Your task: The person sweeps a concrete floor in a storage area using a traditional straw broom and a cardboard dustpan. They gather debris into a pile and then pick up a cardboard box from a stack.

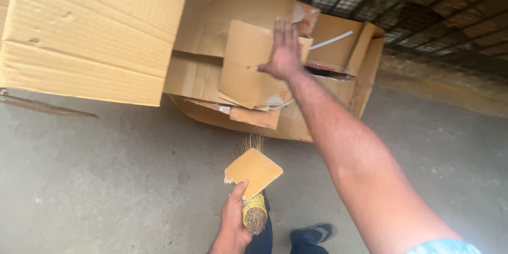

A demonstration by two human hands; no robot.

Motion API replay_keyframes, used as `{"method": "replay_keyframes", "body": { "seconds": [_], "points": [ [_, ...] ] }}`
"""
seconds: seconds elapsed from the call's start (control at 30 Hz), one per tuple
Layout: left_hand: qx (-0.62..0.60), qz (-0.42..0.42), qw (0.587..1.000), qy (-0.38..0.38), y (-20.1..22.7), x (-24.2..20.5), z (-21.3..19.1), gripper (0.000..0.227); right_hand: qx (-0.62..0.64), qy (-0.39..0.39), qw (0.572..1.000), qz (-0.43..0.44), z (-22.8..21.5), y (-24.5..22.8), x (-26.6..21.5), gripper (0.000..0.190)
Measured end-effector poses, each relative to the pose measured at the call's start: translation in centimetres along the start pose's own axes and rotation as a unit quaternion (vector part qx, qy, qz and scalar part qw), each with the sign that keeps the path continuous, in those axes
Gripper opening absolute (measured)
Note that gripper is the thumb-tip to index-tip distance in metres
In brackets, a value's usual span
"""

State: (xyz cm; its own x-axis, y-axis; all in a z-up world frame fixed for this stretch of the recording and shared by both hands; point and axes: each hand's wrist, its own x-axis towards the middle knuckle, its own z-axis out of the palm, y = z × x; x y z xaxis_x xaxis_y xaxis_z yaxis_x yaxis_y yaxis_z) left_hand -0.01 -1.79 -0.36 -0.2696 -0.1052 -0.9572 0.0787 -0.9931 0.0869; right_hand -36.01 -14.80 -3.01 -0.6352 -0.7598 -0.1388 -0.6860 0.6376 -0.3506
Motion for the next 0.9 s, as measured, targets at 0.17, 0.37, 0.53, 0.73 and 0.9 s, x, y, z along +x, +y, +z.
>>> {"method": "replay_keyframes", "body": {
  "seconds": [0.17,0.37,0.53,0.73,0.9],
  "points": [
    [-0.002,0.013,1.000,0.012,2.1,0.8,-1.6,0.038,-0.067,-0.078,0.995,0.008,-2.0,0.0,1.3,0.108],
    [-0.030,0.029,0.999,0.019,4.0,0.9,-3.3,0.036,0.081,0.023,0.992,0.090,-6.6,7.3,-9.2,0.061],
    [-0.056,0.054,0.997,-0.003,4.6,1.4,-2.5,0.035,-0.015,0.083,0.978,0.193,-7.5,16.7,-12.7,0.052],
    [-0.041,0.075,0.996,-0.013,3.7,2.4,-0.8,0.035,-0.250,0.318,0.915,0.003,1.9,17.0,-7.9,0.065],
    [-0.046,0.078,0.996,0.003,3.5,2.6,-1.3,0.035,0.331,-0.180,0.859,0.347,12.2,4.9,-4.9,0.046]
  ]
}}
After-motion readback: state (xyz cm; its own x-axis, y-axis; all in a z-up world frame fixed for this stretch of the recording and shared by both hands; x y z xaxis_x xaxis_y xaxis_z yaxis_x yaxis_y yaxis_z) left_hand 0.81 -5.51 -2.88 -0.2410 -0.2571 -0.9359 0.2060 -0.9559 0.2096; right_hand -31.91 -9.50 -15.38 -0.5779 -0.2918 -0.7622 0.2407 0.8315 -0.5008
